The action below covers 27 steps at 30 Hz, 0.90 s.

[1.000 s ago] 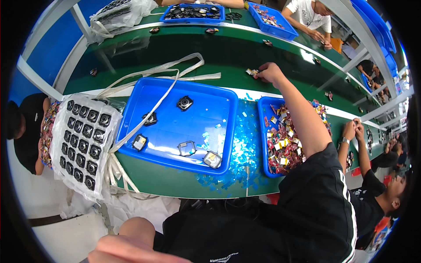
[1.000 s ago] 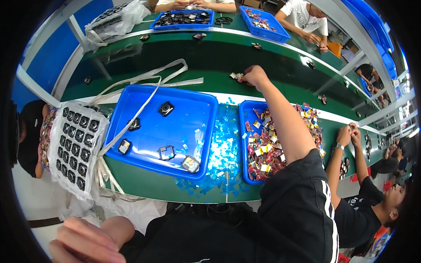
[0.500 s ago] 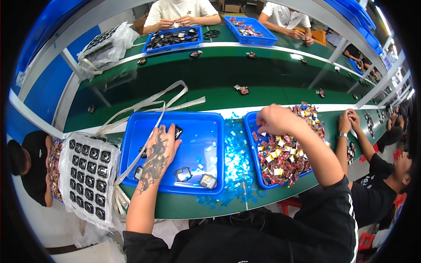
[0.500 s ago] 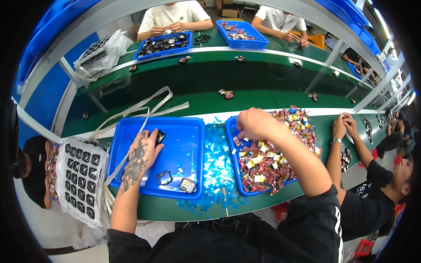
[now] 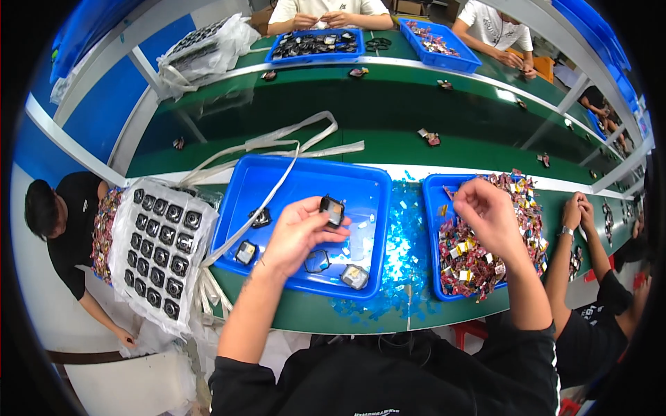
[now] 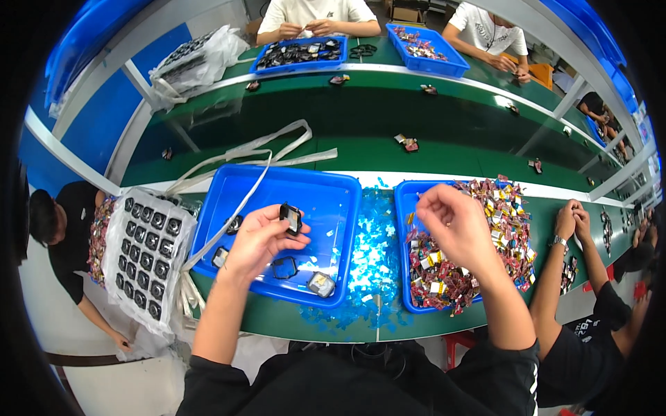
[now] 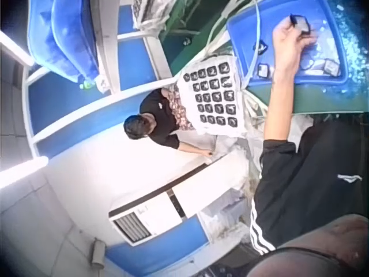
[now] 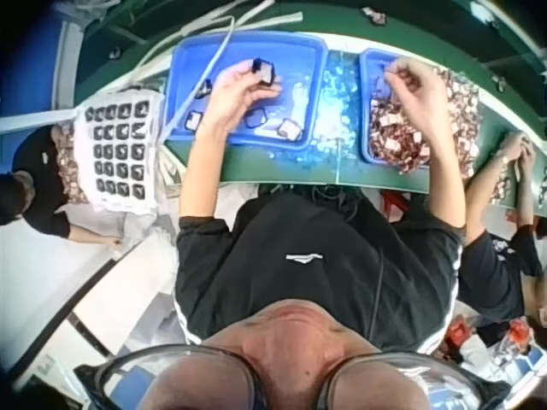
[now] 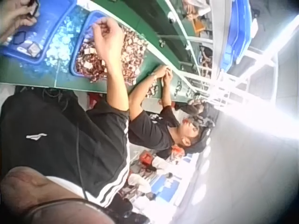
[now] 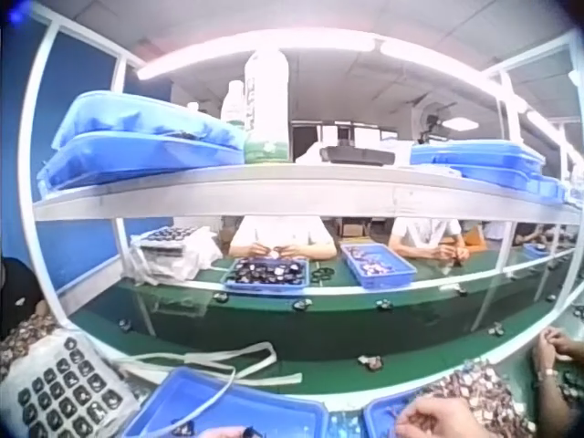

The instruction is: The recorder is assembling small electronic components, specifically placing smartwatch internal parts into blue trays on a production line.

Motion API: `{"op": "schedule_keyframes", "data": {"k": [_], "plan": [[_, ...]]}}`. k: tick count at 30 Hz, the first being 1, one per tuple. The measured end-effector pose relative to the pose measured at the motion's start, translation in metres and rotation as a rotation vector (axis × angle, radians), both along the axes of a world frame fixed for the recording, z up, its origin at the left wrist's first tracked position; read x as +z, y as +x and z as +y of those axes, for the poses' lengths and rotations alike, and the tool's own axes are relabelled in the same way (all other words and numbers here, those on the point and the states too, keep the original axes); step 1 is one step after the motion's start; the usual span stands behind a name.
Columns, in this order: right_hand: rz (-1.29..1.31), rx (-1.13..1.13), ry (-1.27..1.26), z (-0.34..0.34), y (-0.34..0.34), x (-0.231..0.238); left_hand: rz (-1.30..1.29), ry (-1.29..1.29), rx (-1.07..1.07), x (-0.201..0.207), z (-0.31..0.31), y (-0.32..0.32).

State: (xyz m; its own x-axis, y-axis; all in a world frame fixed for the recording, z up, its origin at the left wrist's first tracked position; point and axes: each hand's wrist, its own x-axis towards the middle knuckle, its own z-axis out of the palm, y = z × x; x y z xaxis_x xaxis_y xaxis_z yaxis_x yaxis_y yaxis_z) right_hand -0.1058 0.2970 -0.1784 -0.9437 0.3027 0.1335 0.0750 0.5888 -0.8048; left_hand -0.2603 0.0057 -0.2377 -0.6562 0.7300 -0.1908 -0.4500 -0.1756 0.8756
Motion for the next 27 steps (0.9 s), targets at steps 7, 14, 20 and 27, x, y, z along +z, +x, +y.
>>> {"op": "schedule_keyframes", "data": {"k": [7,14,20,27], "plan": [[0.045,0.208,-0.583,-0.069,0.018,0.000,0.144,0.065,0.025,0.014,0.026,0.083],[0.087,0.216,-0.543,-0.091,0.021,-0.006,0.654,-0.139,0.037,0.027,0.031,0.103],[0.178,0.164,-0.197,-0.096,0.019,-0.007,0.804,-0.260,0.158,0.026,0.032,0.110],[0.277,0.113,0.089,-0.105,0.016,-0.005,0.725,-0.219,0.190,0.019,0.033,0.109]]}}
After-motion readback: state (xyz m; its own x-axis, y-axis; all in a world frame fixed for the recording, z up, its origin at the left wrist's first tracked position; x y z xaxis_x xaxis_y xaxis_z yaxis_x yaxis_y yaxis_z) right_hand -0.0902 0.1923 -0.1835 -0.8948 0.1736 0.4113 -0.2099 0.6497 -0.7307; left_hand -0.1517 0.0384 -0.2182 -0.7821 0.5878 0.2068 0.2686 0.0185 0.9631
